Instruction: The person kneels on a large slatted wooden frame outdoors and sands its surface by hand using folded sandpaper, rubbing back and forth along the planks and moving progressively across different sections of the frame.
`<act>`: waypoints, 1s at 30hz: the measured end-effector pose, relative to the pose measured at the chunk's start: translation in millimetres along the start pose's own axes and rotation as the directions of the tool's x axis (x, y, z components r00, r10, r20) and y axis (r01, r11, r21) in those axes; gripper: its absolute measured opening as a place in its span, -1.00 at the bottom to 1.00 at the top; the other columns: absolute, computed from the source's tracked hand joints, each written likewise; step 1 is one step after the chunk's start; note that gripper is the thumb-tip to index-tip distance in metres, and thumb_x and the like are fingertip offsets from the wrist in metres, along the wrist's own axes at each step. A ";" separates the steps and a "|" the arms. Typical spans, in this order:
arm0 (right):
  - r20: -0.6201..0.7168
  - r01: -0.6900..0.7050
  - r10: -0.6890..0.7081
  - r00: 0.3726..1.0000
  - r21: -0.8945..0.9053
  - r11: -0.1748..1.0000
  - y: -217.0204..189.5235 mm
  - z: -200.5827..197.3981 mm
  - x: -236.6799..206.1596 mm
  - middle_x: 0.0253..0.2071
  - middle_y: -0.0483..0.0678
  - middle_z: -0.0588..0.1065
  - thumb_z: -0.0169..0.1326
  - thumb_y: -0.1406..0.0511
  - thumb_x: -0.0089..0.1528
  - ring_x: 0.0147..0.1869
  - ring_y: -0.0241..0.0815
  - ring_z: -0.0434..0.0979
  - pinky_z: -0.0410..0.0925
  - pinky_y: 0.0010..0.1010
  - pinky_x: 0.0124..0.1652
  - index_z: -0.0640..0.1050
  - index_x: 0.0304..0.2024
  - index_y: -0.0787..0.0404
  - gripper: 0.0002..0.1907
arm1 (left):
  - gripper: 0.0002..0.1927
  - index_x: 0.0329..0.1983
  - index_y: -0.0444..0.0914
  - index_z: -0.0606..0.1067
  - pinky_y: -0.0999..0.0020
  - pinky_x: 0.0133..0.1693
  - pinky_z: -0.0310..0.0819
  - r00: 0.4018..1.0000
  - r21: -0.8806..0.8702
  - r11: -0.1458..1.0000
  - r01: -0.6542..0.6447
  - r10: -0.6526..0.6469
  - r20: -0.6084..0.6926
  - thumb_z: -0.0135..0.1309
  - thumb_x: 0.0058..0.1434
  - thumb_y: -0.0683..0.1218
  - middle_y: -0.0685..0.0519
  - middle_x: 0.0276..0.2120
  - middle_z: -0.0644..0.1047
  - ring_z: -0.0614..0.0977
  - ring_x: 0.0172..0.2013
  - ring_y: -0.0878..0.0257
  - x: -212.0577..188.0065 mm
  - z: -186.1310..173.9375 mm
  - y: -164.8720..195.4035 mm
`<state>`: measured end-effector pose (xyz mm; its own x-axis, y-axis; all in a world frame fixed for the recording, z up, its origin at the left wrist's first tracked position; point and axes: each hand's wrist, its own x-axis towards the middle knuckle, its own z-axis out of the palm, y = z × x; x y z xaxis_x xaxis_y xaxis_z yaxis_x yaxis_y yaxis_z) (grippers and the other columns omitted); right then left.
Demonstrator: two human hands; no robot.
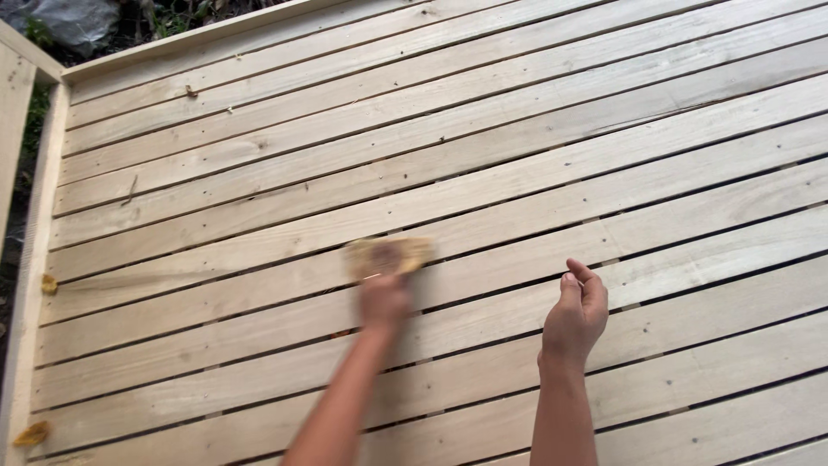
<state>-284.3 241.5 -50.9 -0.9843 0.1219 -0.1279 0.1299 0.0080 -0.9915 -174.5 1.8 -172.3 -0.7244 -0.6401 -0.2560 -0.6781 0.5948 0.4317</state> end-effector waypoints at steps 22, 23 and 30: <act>-0.004 -0.206 0.209 0.978 0.135 0.969 -14.6 -11.9 -6.6 -0.11 -0.20 0.46 -0.06 0.27 0.33 -0.05 -0.41 0.33 0.22 -0.48 0.01 0.59 0.04 0.17 -0.70 | -0.41 0.56 -0.03 0.20 0.07 0.36 0.23 0.951 -0.042 0.956 -0.290 0.283 -0.122 -0.21 0.46 0.03 0.17 0.48 0.24 0.45 0.22 0.08 -41.3 14.0 74.4; -0.012 -0.225 0.229 0.973 0.137 0.965 -15.7 -13.4 -5.8 -0.08 -0.22 0.48 -0.07 0.26 0.32 -0.01 -0.41 0.37 0.23 -0.47 0.04 0.59 0.03 0.16 -0.70 | -0.35 0.45 0.07 0.28 0.14 0.25 0.26 0.968 0.030 0.968 -0.251 0.251 0.006 -0.08 0.24 -0.06 0.15 0.48 0.21 0.26 0.37 -0.02 -26.5 32.2 113.5; -0.041 -0.230 0.239 0.970 0.151 0.961 -13.9 -26.6 5.5 -0.02 -0.21 0.50 -0.10 0.26 0.33 0.06 -0.39 0.41 0.23 -0.41 0.09 0.58 0.04 0.14 -0.69 | -0.43 0.40 -0.16 0.31 0.01 0.33 0.10 0.713 0.131 0.731 -0.669 0.682 -0.162 -0.07 0.30 0.01 0.04 0.43 0.27 0.25 0.41 0.09 71.4 64.6 281.1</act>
<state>-288.3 268.5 -37.2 -0.9190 0.1614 -0.3597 0.3330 -0.1706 -0.9274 -424.9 154.8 -125.1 -0.9589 -0.1300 0.2522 -0.0273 0.9270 0.3741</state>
